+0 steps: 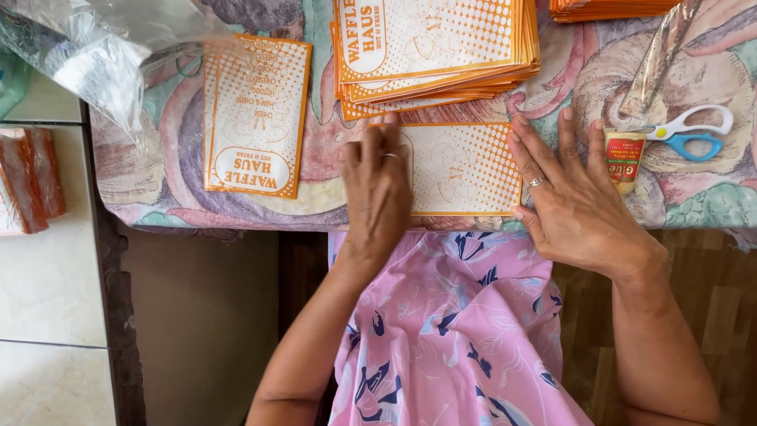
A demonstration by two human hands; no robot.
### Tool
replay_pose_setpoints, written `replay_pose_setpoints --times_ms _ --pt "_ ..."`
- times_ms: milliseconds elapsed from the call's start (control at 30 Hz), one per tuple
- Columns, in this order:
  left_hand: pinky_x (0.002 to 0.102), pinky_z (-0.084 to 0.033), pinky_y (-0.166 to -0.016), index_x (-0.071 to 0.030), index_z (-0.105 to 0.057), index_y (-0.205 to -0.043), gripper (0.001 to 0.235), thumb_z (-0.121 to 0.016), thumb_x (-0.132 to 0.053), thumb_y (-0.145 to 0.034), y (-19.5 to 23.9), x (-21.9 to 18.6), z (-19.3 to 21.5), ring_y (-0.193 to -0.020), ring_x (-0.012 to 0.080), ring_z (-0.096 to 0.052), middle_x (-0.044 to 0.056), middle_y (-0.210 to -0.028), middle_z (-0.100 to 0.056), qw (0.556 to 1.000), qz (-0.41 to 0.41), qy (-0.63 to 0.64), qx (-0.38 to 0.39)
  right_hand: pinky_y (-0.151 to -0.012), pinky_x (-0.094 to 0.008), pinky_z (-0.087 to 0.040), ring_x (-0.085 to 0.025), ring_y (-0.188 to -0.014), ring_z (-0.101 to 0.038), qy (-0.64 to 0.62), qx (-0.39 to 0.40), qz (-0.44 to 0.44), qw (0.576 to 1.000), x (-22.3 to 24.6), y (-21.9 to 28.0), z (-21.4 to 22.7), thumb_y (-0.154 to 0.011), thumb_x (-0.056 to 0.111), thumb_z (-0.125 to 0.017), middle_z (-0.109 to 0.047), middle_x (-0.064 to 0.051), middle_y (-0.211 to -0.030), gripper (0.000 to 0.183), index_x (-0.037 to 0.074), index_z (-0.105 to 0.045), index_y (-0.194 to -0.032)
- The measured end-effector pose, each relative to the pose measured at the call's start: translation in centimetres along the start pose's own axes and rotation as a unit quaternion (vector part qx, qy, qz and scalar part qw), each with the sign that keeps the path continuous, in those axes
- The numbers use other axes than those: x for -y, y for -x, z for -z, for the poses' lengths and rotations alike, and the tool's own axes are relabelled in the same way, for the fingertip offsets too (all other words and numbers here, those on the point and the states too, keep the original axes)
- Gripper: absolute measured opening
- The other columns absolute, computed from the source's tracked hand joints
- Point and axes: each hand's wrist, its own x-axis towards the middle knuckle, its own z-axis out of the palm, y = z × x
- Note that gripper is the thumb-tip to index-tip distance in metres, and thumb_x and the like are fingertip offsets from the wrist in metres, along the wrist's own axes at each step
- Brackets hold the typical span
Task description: The person is manually assembling paper bags by applying glue to the edges, folding them, and stacking the finished bags.
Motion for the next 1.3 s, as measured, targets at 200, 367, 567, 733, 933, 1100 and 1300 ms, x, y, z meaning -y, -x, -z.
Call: replay_pose_setpoints --times_ms 200,367,567,733,933,1100,1300 --pt "0.048 -0.042 -0.075 -0.008 -0.044 -0.156 0.053 -0.054 -0.031 -0.110 0.3 2.3 2.2 -0.097 0.0321 -0.050 0.005 -0.131 -0.055 0.997 0.005 -0.081 0.018 -0.120 -0.076 -0.008 -0.054 -0.155 -0.005 0.013 -0.009 0.003 1.000 -0.1 0.0 0.1 -0.090 0.030 -0.054 -0.012 -0.014 -0.174 0.089 -0.002 -0.016 -0.164" --pt "0.046 -0.042 -0.079 0.000 -0.041 -0.154 0.113 -0.042 -0.092 -0.088 0.0 1.5 4.0 -0.097 0.0326 -0.053 0.013 -0.130 -0.054 0.992 -0.029 -0.117 0.025 -0.122 -0.072 -0.003 -0.050 -0.156 0.002 -0.003 -0.001 0.004 1.000 0.1 -0.1 0.4 -0.095 0.043 -0.049 -0.006 -0.012 -0.175 0.091 0.000 -0.010 -0.165" --pt "0.051 -0.041 -0.086 0.000 -0.032 -0.158 0.162 -0.048 -0.116 -0.046 -0.4 1.8 5.7 -0.101 0.0331 -0.052 0.010 -0.135 -0.053 0.992 -0.046 -0.092 0.076 -0.122 -0.071 -0.005 -0.050 -0.156 0.001 -0.014 0.011 0.015 1.000 -0.8 0.1 0.1 -0.087 0.028 -0.061 -0.001 -0.008 -0.175 0.098 0.005 -0.007 -0.166" --pt "0.052 -0.040 -0.083 0.000 -0.032 -0.157 0.162 -0.057 -0.113 -0.044 0.0 1.7 6.2 -0.104 0.0345 -0.050 0.014 -0.137 -0.049 0.989 -0.043 -0.098 0.102 -0.126 -0.061 -0.001 -0.046 -0.157 0.004 -0.022 0.011 0.004 1.000 -1.2 0.3 -0.4 -0.079 0.017 -0.065 0.000 -0.017 -0.173 0.109 0.002 0.001 -0.164" --pt "0.057 -0.026 -0.120 -0.006 -0.027 -0.160 0.152 -0.077 -0.104 -0.055 0.7 -2.2 5.6 -0.152 0.0372 -0.029 0.020 -0.165 -0.027 0.985 -0.098 -0.093 0.103 -0.125 -0.065 -0.013 -0.047 -0.154 -0.025 -0.017 -0.043 -0.029 0.998 -0.5 -1.0 0.9 -0.071 0.006 -0.064 -0.033 -0.023 -0.165 0.093 0.004 -0.025 -0.156" --pt "0.060 -0.020 -0.128 -0.013 -0.026 -0.163 0.133 -0.093 -0.068 -0.062 2.1 -2.8 4.1 -0.158 0.0325 -0.026 0.015 -0.169 -0.030 0.970 -0.183 -0.094 0.127 -0.116 -0.062 -0.041 -0.037 -0.120 -0.065 0.005 -0.293 -0.016 0.956 -1.2 -4.8 1.6 -0.091 -0.010 -0.074 -0.071 -0.019 -0.128 0.032 -0.003 -0.078 -0.122" --pt "0.041 -0.045 -0.062 -0.005 -0.057 -0.143 0.052 -0.063 -0.004 -0.092 4.0 -0.6 6.6 -0.076 0.0279 -0.062 0.003 -0.087 -0.067 0.977 -0.193 0.069 0.059 -0.121 -0.072 -0.026 -0.048 -0.155 -0.029 0.066 -0.227 0.063 0.970 -2.2 -10.6 1.3 -0.096 -0.001 -0.082 -0.058 -0.030 -0.157 0.051 -0.016 -0.068 -0.143"
